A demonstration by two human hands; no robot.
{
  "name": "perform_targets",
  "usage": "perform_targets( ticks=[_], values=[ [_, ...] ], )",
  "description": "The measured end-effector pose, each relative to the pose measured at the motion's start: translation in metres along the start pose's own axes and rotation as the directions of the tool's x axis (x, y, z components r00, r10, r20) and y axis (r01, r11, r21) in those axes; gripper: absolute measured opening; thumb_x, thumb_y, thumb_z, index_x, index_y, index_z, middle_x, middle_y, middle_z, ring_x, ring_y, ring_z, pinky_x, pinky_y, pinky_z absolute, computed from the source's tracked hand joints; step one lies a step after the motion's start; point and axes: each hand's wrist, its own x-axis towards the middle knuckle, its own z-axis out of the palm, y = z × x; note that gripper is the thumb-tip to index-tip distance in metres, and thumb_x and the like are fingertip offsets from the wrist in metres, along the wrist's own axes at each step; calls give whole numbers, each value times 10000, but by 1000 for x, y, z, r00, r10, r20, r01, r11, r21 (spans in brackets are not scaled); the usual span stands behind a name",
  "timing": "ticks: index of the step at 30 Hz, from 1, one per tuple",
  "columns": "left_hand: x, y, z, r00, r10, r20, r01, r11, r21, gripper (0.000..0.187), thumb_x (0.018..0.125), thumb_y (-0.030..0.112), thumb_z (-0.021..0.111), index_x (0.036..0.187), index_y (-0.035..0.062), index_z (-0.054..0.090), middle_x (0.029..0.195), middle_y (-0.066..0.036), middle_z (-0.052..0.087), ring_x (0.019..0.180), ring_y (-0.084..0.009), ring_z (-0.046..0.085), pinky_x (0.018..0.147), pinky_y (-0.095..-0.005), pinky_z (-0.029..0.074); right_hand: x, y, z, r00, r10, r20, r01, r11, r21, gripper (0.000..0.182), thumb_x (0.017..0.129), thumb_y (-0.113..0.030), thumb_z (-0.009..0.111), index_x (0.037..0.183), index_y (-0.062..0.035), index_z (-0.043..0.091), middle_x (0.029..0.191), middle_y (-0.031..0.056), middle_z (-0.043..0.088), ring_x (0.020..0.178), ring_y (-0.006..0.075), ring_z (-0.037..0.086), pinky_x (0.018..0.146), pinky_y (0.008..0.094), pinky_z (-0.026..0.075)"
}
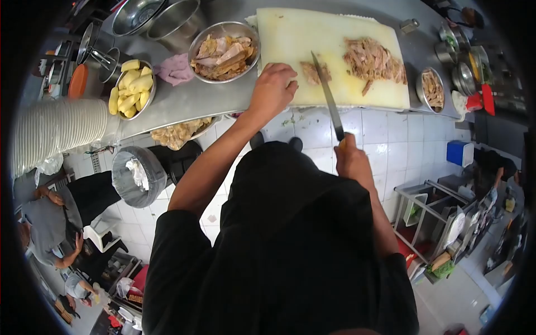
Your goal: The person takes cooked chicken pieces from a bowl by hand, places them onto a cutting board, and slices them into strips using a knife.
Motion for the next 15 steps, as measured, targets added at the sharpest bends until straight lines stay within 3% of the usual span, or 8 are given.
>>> perform_targets(
  ticks=[5,8,11,15],
  values=[
    [-6,-2,-4,999,3,-33,-3,1000,5,160,771,87,676,913,26,716,1011,-108,675,1018,-307,590,916,-394,481,-6,-34,-26,993,59,-98,-38,979,199,336,929,-155,556,1204,-6,434,753,286,637,690,496,606,644,577,476],
    [-10,-3,-9,998,-58,-31,57,998,-27,177,783,100,692,940,19,709,1037,-113,681,1018,-309,602,924,-391,472,-5,-8,2,992,102,72,-98,994,-51,337,929,-154,564,1207,-12,437,748,274,640,681,490,605,646,575,477],
    [-12,-3,-16,997,-64,-35,63,997,-34,174,784,105,699,934,17,708,1037,-113,680,998,-305,613,916,-389,476,-4,-3,-3,999,21,34,-20,1000,-19,340,934,-161,561,1214,-12,438,745,271,639,680,489,605,642,569,480],
    [-18,-3,-21,995,-74,-65,73,997,-22,183,780,114,710,936,20,709,1031,-113,680,971,-304,628,891,-385,490,-8,-40,-30,996,55,-74,-43,988,148,339,934,-166,563,1212,-27,427,743,277,635,687,486,608,646,575,473]
  ],
)
